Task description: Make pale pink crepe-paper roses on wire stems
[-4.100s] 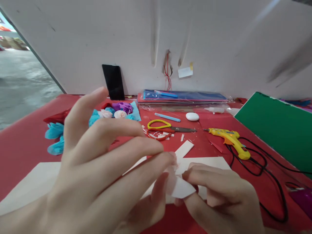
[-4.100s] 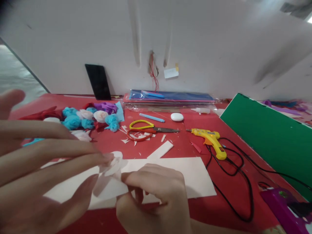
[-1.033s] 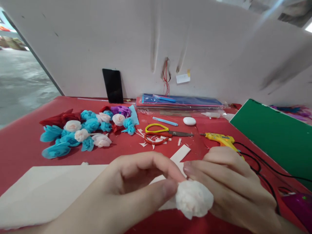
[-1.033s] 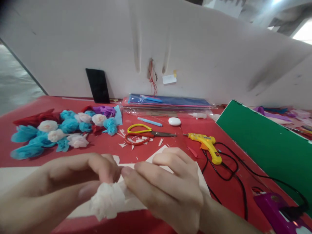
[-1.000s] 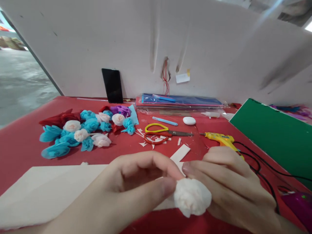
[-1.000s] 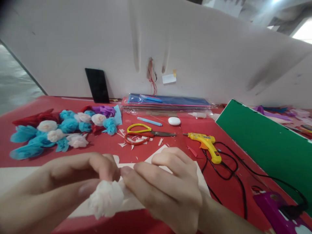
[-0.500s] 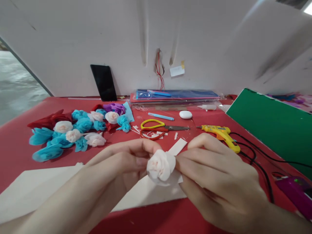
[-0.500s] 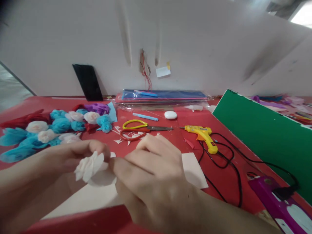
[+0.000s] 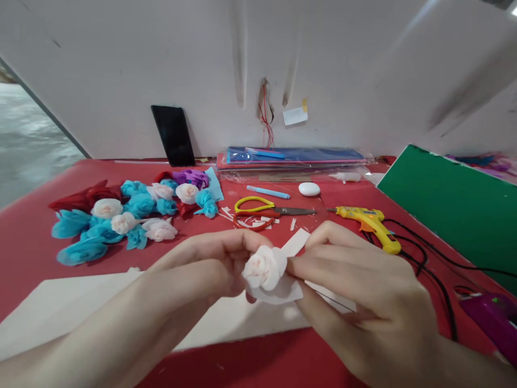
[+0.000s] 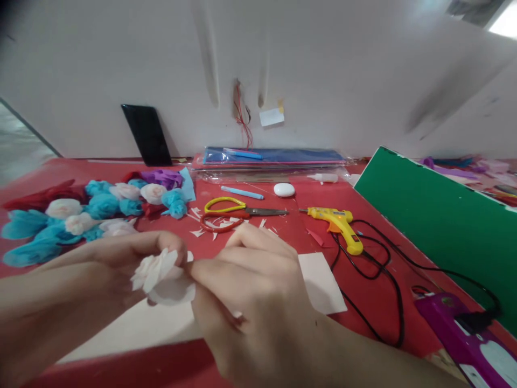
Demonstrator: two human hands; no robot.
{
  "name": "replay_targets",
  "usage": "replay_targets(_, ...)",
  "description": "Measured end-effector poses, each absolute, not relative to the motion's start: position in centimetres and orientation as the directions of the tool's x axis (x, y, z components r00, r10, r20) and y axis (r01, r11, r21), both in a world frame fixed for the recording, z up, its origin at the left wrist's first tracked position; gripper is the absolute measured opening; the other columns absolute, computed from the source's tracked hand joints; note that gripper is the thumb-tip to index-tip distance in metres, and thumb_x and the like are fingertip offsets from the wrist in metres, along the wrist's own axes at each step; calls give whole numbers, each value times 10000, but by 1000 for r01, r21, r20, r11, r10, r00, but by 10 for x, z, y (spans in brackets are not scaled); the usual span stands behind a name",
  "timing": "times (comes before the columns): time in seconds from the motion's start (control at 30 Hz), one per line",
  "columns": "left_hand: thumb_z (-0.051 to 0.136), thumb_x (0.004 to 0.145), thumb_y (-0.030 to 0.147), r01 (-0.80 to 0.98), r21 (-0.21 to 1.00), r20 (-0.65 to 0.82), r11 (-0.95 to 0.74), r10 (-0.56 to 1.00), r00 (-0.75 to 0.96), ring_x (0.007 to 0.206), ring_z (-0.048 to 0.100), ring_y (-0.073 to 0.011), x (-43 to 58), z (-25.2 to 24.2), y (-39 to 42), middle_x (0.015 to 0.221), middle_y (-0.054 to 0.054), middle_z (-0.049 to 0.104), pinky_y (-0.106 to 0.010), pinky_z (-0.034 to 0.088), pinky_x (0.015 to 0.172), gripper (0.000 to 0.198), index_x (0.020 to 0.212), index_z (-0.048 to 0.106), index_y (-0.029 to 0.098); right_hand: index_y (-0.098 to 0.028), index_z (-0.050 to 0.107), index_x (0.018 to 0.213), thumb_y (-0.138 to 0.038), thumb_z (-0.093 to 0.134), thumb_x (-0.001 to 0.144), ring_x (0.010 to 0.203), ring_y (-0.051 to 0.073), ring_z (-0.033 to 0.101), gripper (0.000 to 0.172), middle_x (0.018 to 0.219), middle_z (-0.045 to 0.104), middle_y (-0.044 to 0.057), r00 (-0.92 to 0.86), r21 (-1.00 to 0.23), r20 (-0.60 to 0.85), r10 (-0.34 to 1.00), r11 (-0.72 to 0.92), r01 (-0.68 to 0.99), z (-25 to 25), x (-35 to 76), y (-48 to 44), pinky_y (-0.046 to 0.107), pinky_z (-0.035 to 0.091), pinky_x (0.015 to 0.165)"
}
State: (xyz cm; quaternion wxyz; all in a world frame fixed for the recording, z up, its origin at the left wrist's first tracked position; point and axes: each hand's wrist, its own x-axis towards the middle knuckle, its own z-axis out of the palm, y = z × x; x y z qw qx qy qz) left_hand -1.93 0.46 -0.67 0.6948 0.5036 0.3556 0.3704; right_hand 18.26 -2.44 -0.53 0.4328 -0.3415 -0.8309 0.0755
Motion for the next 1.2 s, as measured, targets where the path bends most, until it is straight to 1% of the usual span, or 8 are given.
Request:
replay_targets(0.13, 598, 795, 281, -180, 949, -143, 260, 861, 489, 1005, 714, -288, -25, -8, 2, 847, -19, 754, -387, 585, 909, 252, 984, 762, 247, -182, 640, 566, 19, 622, 823, 590, 149, 585, 326, 613, 721, 22, -341, -486, 667, 662, 734, 475, -8, 178, -20, 268, 539, 532)
replay_targets(0.27, 623, 740, 183, -237, 897, -184, 375, 801, 570, 898, 678, -175, -28, -8, -3, 853, 32, 749, -250, 554, 856, 200, 851, 770, 259, -165, 714, 618, 23, 630, 808, 590, 147, 596, 280, 602, 716, 22, -311, -555, 635, 707, 698, 453, -8, 179, -19, 244, 533, 515)
replay_targets(0.53, 676, 823, 122, -393, 860, -81, 326, 847, 526, 917, 692, -91, -28, -6, -6, 934, 86, 792, -144, 549, 880, 300, 1021, 789, 317, -208, 804, 645, -38, 661, 773, 616, 115, 718, 257, 669, 733, -3, -208, -839, 386, 899, 435, 327, -4, 182, -18, 145, 574, 560)
replay_targets(0.6, 686, 893, 139, -369, 896, -35, 246, 869, 494, 899, 710, -76, -25, -8, -6, 890, 105, 784, -137, 553, 862, 240, 1024, 754, 329, -222, 809, 634, -47, 670, 759, 579, 107, 711, 257, 633, 722, -19, -183, -862, 371, 910, 411, 296, -4, 181, -19, 135, 566, 543)
replay_targets(0.7, 709, 905, 168, -119, 977, 206, -176, 921, 330, 870, 745, -77, -22, -12, -6, 863, 125, 777, -126, 575, 767, 247, 1065, 687, 355, -230, 813, 623, -43, 641, 709, 542, 110, 688, 268, 568, 707, -31, -152, -897, 335, 930, 365, 250, -2, 178, -20, 144, 555, 527)
replay_targets(0.83, 708, 805, 143, 181, 793, 540, -582, 808, 235, 864, 697, -79, -25, -19, -3, 894, 129, 709, -135, 574, 828, 399, 1122, 664, 382, -225, 768, 560, -65, 618, 661, 535, 98, 647, 241, 537, 670, -42, -90, -966, 173, 981, 187, 176, -1, 171, -24, 146, 524, 528)
replay_targets(1.07, 541, 891, 99, 365, 499, 696, -786, 614, 371, 1095, 601, -51, -33, -21, -2, 1110, 85, 648, -95, 486, 966, 387, 1211, 553, 315, -252, 703, 524, -107, 622, 645, 483, 94, 585, 205, 538, 663, -48, 3, -961, 250, 968, 248, 124, -23, 163, -32, 166, 425, 424)
replay_targets(1.2, 520, 914, 99, 432, 241, 708, -869, 462, 534, 1098, 569, -103, -36, -13, 3, 1098, 28, 603, -191, 459, 1037, 350, 1213, 521, 280, -229, 721, 562, -106, 587, 617, 476, 87, 609, 190, 547, 671, -38, -25, -940, 294, 955, 294, 173, -17, 163, -33, 144, 467, 454)
